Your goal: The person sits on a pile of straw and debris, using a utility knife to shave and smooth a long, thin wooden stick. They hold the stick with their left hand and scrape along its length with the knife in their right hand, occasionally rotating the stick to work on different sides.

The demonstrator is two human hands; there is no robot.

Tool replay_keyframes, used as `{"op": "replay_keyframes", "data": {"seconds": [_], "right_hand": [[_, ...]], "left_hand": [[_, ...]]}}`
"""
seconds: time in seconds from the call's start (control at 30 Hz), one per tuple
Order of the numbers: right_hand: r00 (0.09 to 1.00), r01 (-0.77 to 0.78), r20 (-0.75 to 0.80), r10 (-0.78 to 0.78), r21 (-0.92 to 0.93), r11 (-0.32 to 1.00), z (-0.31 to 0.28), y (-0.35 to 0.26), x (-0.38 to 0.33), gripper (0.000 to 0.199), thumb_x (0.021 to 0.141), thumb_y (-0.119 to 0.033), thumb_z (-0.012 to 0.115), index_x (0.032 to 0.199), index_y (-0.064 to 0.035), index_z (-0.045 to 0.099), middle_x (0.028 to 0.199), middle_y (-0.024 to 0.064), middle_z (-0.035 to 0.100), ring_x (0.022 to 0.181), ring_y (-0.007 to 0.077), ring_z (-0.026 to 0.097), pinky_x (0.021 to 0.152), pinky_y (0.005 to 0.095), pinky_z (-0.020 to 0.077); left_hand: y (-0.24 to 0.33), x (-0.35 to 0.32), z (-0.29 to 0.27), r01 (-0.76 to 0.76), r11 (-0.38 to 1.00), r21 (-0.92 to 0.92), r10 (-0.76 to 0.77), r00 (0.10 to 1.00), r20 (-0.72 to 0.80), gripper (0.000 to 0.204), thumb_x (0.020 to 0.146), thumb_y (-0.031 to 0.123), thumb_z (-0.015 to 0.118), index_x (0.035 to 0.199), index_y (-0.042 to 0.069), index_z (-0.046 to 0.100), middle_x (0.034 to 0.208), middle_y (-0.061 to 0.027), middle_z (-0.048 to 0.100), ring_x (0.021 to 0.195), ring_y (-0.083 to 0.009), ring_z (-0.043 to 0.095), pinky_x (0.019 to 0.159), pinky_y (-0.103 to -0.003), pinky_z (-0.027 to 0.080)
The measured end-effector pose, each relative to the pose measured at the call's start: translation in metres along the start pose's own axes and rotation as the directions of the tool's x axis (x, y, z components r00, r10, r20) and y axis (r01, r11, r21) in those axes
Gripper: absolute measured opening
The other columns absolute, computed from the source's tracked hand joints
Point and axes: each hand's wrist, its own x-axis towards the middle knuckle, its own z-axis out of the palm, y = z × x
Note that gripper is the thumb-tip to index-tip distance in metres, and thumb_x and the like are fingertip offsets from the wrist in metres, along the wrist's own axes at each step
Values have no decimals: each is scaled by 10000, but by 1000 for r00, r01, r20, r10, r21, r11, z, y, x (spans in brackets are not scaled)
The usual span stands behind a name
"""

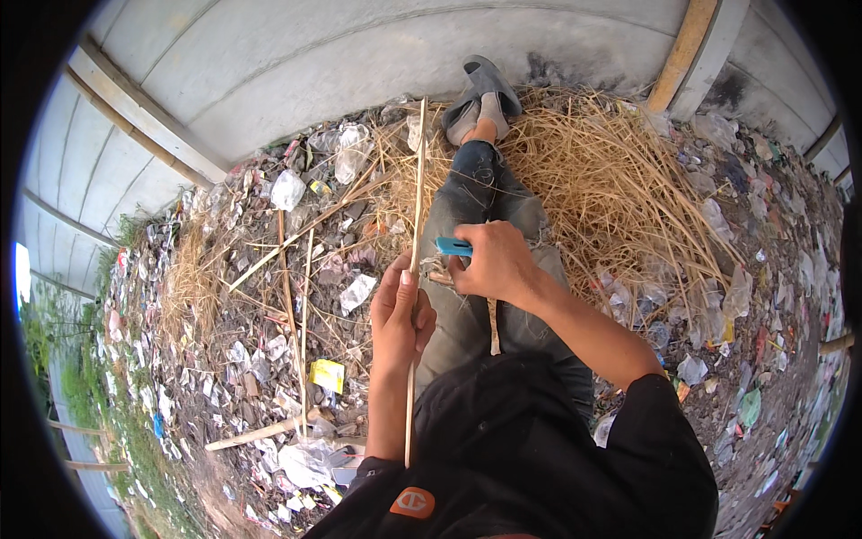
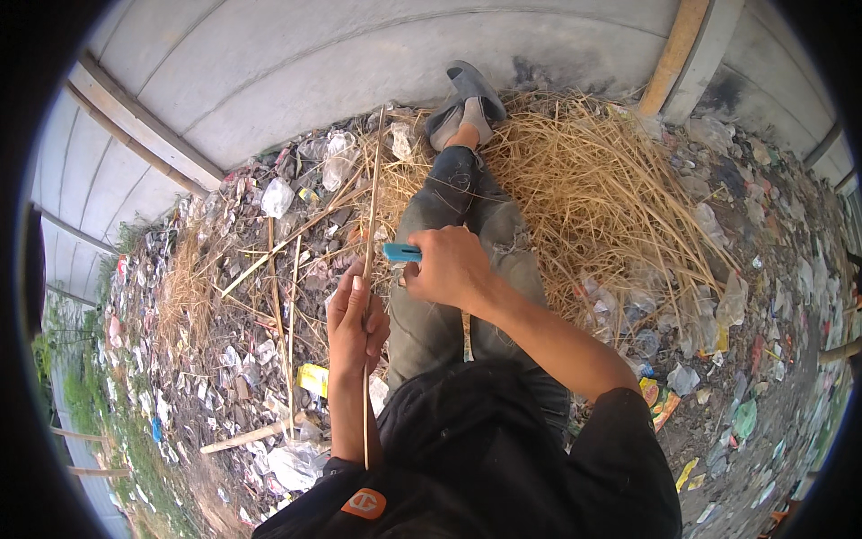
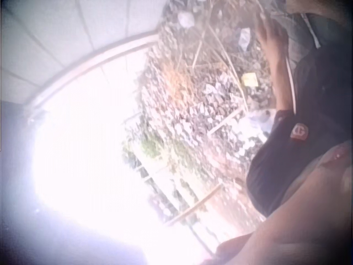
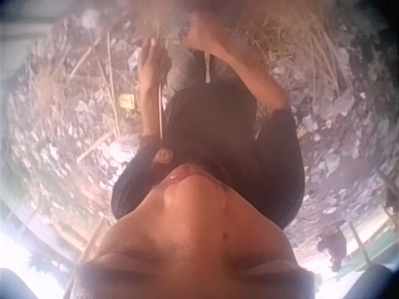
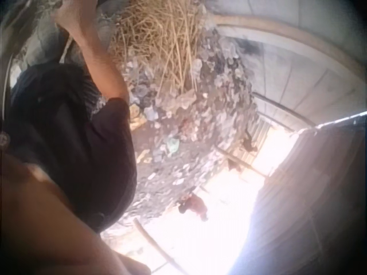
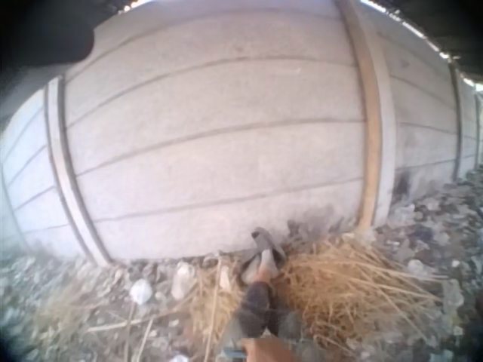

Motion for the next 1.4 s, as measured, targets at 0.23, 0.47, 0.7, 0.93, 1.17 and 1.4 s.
{"op": "replay_keyframes", "data": {"seconds": [0.23, 0.47, 0.7, 0.93, 1.17, 1.4], "right_hand": [[995, -27, 92, 25, 26, 999, 31, -7, -4, 115, 730, -86, 644, 767, -19, 729, 707, 259, 677, 716, 445, 702, 703, 535, 568], [999, 41, -5, -42, -137, 990, 54, 17, 11, 148, 774, -176, 749, 724, -40, 721, 628, 217, 649, 646, 404, 691, 617, 485, 558], [997, 40, -60, -58, -266, 963, 52, 9, 51, 130, 826, -81, 628, 717, -29, 676, 705, 227, 688, 686, 431, 715, 653, 532, 571], [866, -465, -334, 374, -257, 847, -57, 122, 120, 202, 829, -127, 716, 968, 17, 747, 924, 229, 744, 867, 402, 730, 768, 484, 584], [932, -311, -233, 279, -111, 944, -52, 54, 69, 255, 738, -171, 700, 914, 12, 725, 755, 217, 708, 777, 392, 724, 726, 473, 574], [1000, -10, -8, 10, -69, 998, 18, -13, 23, 150, 766, -168, 700, 758, -25, 653, 624, 216, 639, 632, 436, 671, 618, 510, 543]], "left_hand": [[-5, 2, 1, -48, 996, 72, 51, 998, -37, 505, 1115, 300, 492, 1544, 40, 430, 603, 52, 357, 438, -29, 305, 380, -202, 231], [-22, 0, -9, -26, 994, 106, 34, 996, -81, 518, 1117, 294, 492, 1561, 38, 414, 595, 78, 326, 464, -13, 267, 411, -205, 202], [-8, 0, -7, -92, 990, 111, 103, 990, -97, 505, 1125, 282, 468, 1563, 38, 411, 595, 89, 326, 455, -9, 265, 402, -207, 198], [-40, -40, 3, 19, 995, 103, -23, 999, 39, 492, 1105, 231, 514, 1540, 12, 440, 588, 79, 393, 455, -16, 323, 414, -212, 255], [12, -1, -19, -190, 967, 170, 201, 978, -52, 482, 1104, 243, 522, 1519, 4, 464, 579, 86, 341, 436, -12, 279, 388, -211, 201], [19, 13, -7, -234, 948, 218, 244, 970, -18, 467, 1108, 251, 517, 1493, -12, 495, 587, 78, 389, 448, -10, 315, 396, -208, 230]]}}
